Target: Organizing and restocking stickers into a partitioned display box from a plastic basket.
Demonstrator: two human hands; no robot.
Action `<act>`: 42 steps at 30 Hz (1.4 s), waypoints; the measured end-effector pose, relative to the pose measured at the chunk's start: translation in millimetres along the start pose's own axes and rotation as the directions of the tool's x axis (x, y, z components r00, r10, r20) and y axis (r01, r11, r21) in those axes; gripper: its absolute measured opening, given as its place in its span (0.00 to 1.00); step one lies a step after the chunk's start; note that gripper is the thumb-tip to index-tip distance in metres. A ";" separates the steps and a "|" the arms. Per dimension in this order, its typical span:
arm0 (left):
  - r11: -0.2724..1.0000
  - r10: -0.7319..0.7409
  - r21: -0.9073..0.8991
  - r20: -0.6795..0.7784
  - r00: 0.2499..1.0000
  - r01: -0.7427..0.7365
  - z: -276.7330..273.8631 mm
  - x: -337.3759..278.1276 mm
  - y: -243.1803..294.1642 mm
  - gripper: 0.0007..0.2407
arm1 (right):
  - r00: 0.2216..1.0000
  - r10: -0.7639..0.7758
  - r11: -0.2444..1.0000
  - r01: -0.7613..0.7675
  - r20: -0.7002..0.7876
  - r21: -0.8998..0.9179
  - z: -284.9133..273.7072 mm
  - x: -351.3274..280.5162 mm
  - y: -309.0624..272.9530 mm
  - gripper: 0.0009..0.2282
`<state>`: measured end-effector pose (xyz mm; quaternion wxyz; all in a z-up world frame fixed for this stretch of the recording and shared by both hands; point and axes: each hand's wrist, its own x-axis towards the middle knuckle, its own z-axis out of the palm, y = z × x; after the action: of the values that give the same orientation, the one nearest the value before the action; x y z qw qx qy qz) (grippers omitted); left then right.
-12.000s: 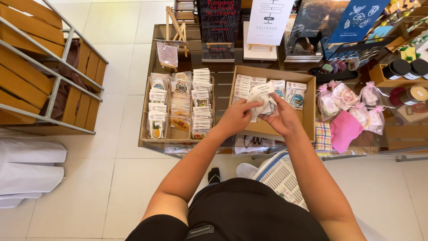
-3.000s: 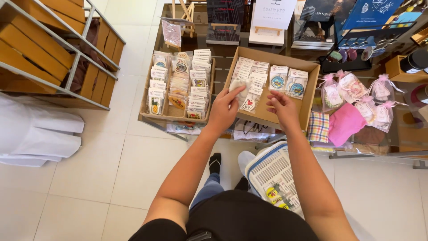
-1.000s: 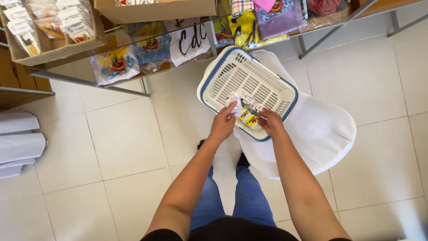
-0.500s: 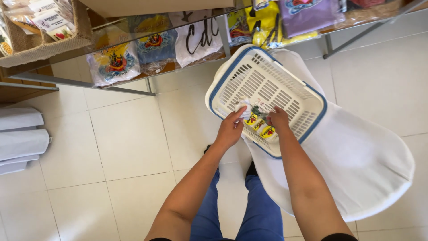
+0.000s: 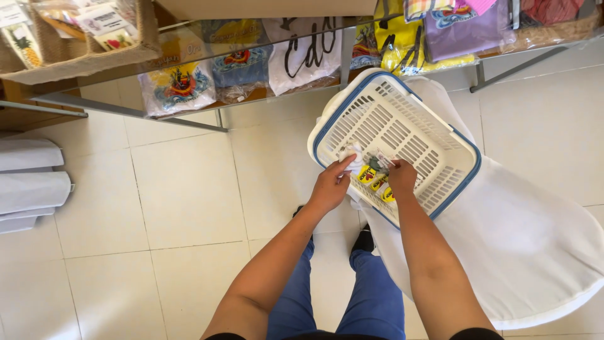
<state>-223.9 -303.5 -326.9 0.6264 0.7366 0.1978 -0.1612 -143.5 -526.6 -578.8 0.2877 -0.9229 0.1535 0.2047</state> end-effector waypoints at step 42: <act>0.873 0.249 -0.389 -0.162 0.955 -0.294 -148.8 -201.3 159.0 0.11 | 0.965 -0.257 0.137 -0.023 0.058 0.990 -261.7 -350.3 -319.6 0.06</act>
<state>-322.0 -196.5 -68.4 0.7712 0.6174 0.1545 0.0128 -244.0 -372.4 -69.4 0.8491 -0.4913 0.1450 0.1290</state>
